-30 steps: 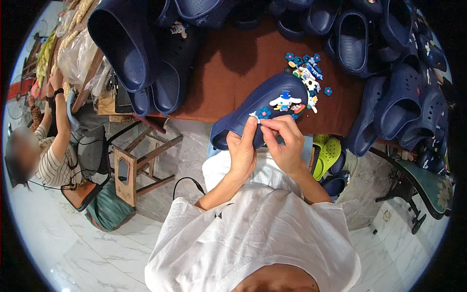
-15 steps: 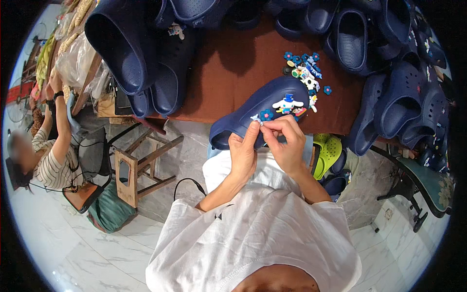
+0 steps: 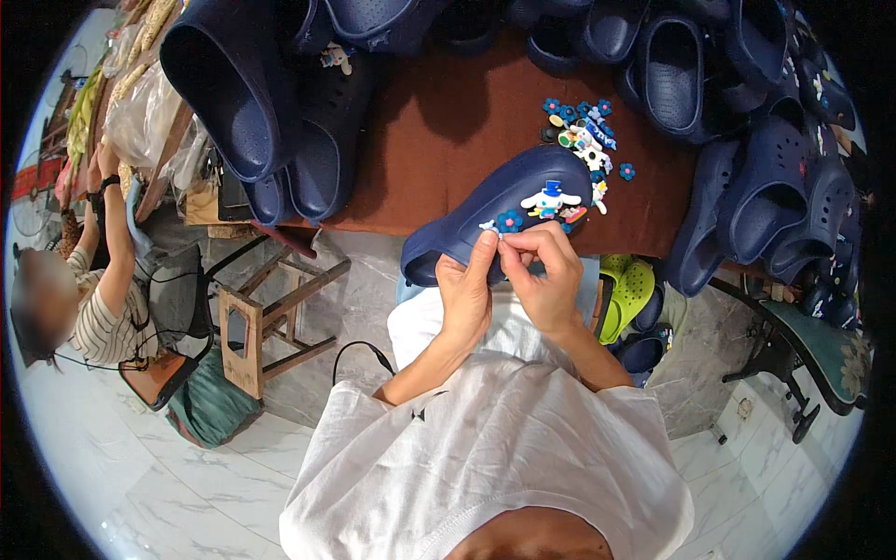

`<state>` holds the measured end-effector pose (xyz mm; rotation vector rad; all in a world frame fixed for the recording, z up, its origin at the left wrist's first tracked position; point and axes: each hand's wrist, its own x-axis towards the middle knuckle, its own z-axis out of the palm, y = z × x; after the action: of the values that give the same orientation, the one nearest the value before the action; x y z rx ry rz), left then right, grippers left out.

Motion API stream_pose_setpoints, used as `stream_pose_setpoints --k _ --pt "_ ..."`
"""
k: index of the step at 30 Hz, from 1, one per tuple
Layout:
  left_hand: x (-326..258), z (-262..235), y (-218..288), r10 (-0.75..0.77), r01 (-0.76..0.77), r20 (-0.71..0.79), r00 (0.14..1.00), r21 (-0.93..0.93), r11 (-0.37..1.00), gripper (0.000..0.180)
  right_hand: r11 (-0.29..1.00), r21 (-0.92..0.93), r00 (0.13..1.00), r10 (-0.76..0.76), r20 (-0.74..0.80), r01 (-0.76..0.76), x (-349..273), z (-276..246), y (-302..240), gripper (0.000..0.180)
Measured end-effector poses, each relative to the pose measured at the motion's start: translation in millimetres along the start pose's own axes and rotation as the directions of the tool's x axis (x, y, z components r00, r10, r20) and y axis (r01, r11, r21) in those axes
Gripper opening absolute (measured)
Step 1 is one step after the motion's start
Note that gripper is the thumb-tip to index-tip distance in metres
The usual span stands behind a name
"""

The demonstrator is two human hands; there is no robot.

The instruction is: Applying decorative charms and accessories into the holes of foam clogs.

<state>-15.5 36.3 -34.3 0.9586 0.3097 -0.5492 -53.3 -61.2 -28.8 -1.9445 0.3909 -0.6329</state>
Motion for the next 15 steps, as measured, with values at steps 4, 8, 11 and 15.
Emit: stream_pose_setpoints --k 4,8,11,15 --pt "-0.2 -5.3 -4.1 0.035 -0.037 0.032 0.999 0.043 0.998 0.019 1.000 0.000 1.000 0.001 0.004 -0.001 -2.9 0.2 1.2 0.013" --pt "-1.6 3.4 0.4 0.044 -0.044 -0.001 0.999 0.026 0.999 0.012 1.000 -0.014 1.000 -0.016 0.007 0.016 -5.8 0.4 4.0 0.015" --pt "-1.4 3.8 1.0 0.008 -0.008 -0.026 1.000 0.014 1.000 0.012 0.999 -0.022 1.000 -0.026 0.018 0.026 -7.2 -0.8 4.1 0.016" --pt "-0.2 -3.2 -2.2 -0.034 0.034 0.006 0.999 -0.027 0.999 0.012 0.997 -0.047 0.998 -0.058 0.037 0.059 -7.7 -2.1 3.9 0.017"
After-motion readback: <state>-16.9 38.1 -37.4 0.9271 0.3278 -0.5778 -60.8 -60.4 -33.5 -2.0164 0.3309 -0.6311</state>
